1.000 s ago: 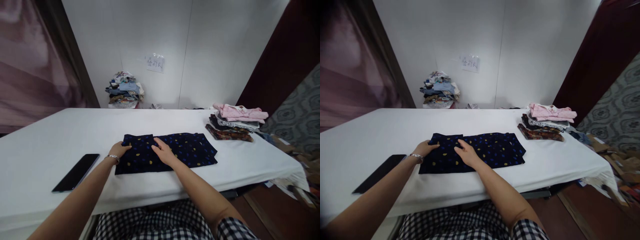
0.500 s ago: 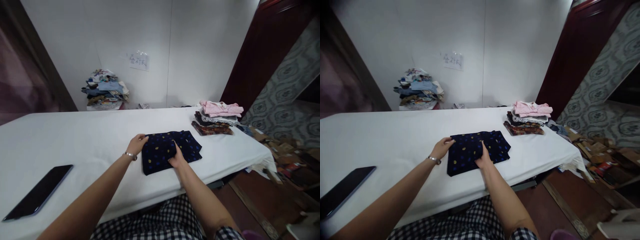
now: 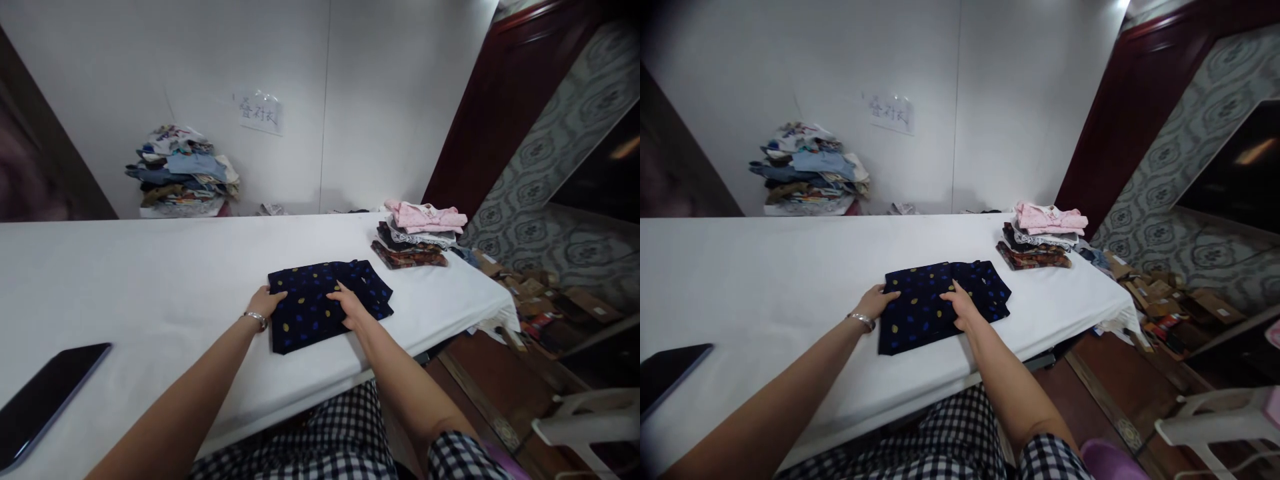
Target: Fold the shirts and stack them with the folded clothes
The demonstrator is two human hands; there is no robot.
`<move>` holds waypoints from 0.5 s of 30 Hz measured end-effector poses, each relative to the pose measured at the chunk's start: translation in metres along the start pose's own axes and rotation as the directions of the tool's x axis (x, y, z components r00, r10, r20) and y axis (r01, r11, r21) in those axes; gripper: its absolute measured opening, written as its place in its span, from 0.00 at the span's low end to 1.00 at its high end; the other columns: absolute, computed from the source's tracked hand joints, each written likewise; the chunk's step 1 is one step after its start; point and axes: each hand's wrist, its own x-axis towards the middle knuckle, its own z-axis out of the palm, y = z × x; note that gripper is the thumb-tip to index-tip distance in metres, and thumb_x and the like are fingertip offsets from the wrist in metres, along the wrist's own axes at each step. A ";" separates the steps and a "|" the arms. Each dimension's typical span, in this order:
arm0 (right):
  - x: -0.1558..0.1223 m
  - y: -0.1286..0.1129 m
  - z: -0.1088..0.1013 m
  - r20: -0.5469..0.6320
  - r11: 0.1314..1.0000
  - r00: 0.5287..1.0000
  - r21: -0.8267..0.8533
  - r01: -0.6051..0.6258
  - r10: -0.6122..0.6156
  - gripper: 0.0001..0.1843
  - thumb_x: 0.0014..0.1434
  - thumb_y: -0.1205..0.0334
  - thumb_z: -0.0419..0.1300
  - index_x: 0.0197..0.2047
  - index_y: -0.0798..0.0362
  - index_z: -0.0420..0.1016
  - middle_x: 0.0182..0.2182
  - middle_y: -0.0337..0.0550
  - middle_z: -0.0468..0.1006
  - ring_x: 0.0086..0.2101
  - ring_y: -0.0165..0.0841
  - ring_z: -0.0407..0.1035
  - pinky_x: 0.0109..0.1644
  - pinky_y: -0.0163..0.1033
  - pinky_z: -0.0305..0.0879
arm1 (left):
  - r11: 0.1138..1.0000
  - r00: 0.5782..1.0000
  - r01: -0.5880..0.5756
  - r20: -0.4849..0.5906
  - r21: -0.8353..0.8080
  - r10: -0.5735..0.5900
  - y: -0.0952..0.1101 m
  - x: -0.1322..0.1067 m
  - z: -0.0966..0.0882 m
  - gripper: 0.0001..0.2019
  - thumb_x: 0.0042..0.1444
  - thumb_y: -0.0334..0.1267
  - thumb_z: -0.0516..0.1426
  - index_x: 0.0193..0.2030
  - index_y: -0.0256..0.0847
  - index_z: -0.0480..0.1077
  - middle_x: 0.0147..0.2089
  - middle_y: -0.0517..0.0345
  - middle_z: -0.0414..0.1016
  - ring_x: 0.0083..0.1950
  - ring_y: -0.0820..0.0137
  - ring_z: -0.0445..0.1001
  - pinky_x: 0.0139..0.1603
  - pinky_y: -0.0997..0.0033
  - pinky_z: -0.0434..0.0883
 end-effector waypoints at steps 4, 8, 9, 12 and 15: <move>0.008 0.010 0.001 0.030 0.998 0.999 -0.058 -0.010 0.012 0.40 0.43 0.71 0.60 0.60 0.42 0.59 0.36 0.35 0.78 0.34 0.32 0.72 0.38 0.39 0.69 | 1.000 1.000 -0.014 -0.029 -0.029 0.013 -0.002 -0.008 -0.015 0.27 0.49 0.36 0.59 0.57 0.37 0.60 0.51 0.45 0.73 0.47 0.62 0.75 0.43 0.68 0.73; 0.016 0.026 -0.003 -0.044 0.973 0.995 -0.210 -0.097 0.090 0.45 0.43 0.70 0.62 0.63 0.41 0.53 0.39 0.37 0.77 0.37 0.34 0.72 0.46 0.45 0.67 | 0.997 1.000 -0.006 0.021 0.073 0.005 -0.017 -0.012 -0.032 0.28 0.49 0.36 0.59 0.57 0.34 0.60 0.51 0.43 0.73 0.47 0.61 0.74 0.47 0.66 0.71; 0.017 0.028 -0.005 -0.043 0.968 0.996 -0.238 -0.083 0.074 0.45 0.43 0.70 0.62 0.63 0.40 0.53 0.41 0.37 0.77 0.38 0.34 0.72 0.48 0.46 0.67 | 0.993 0.999 -0.017 0.032 0.116 0.013 -0.019 -0.013 -0.034 0.28 0.50 0.36 0.59 0.57 0.34 0.60 0.51 0.43 0.73 0.47 0.61 0.74 0.48 0.65 0.71; 0.016 0.031 -0.011 -0.003 0.949 1.000 -0.315 0.019 -0.021 0.44 0.43 0.70 0.62 0.63 0.40 0.55 0.46 0.39 0.75 0.42 0.34 0.71 0.52 0.46 0.64 | 0.975 0.997 -0.052 0.064 0.216 0.039 -0.016 -0.017 -0.039 0.28 0.51 0.38 0.58 0.58 0.34 0.58 0.49 0.44 0.73 0.47 0.61 0.74 0.48 0.66 0.70; 0.005 0.029 -0.023 -0.032 0.889 0.988 -0.441 0.121 -0.151 0.41 0.41 0.71 0.65 0.59 0.43 0.62 0.47 0.41 0.74 0.39 0.33 0.71 0.50 0.44 0.66 | 0.958 0.995 -0.064 0.092 0.278 0.040 -0.012 -0.015 -0.047 0.30 0.49 0.43 0.59 0.58 0.36 0.59 0.46 0.45 0.75 0.43 0.59 0.75 0.43 0.63 0.71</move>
